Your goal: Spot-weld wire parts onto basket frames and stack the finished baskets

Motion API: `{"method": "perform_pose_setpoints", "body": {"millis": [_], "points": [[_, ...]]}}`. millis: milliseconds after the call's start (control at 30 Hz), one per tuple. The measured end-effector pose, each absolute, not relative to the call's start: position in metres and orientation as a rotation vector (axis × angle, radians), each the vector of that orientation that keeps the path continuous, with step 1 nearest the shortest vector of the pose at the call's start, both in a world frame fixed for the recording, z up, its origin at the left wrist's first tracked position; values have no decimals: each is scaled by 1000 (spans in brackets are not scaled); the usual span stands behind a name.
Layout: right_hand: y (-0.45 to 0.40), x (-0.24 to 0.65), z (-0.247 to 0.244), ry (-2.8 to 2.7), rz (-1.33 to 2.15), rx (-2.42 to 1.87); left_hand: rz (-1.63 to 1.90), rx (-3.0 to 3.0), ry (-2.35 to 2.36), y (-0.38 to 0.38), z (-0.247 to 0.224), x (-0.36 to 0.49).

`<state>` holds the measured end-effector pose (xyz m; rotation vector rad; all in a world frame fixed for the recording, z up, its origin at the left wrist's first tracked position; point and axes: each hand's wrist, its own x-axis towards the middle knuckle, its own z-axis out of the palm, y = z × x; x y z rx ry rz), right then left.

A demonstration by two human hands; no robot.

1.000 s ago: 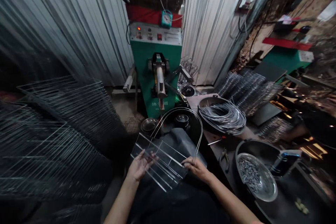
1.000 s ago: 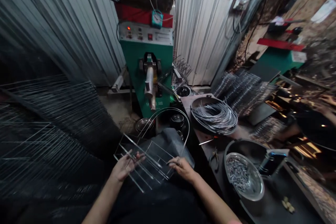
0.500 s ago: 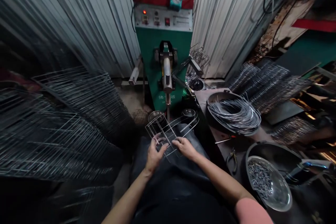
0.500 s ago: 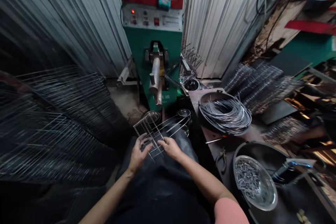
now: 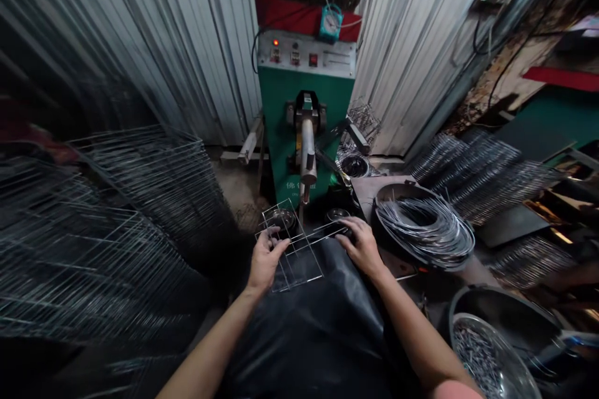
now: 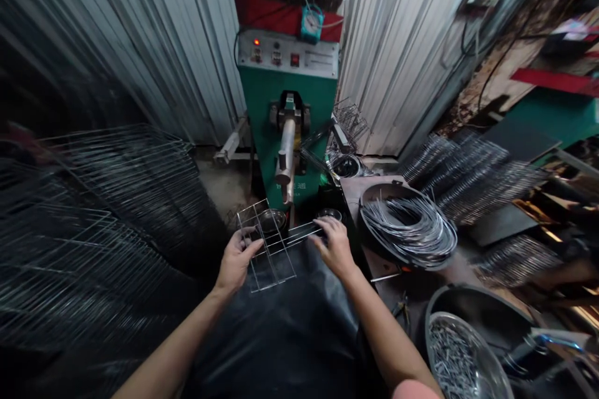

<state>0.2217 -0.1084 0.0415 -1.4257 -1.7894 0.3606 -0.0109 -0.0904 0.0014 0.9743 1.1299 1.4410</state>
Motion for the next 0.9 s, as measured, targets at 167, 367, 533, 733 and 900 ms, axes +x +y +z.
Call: {"method": "perform_pose_setpoints", "body": {"millis": [167,367,533,733,900], "points": [[-37,220,39,-1916,557,-1407,1445,950,1074,-70,13,-14],[-2,211,37,-1894,642,-1300,1332,947,1028,-49,15,-17],[16,208,40,-1990,568,-1317,1297,929,1038,-33,14,-12],[31,212,37,-1987,629,-1336,1292,888,1035,-21,15,-6],[41,216,34,-2006,645,-1334,1292,830,1022,-17,18,0]]}}
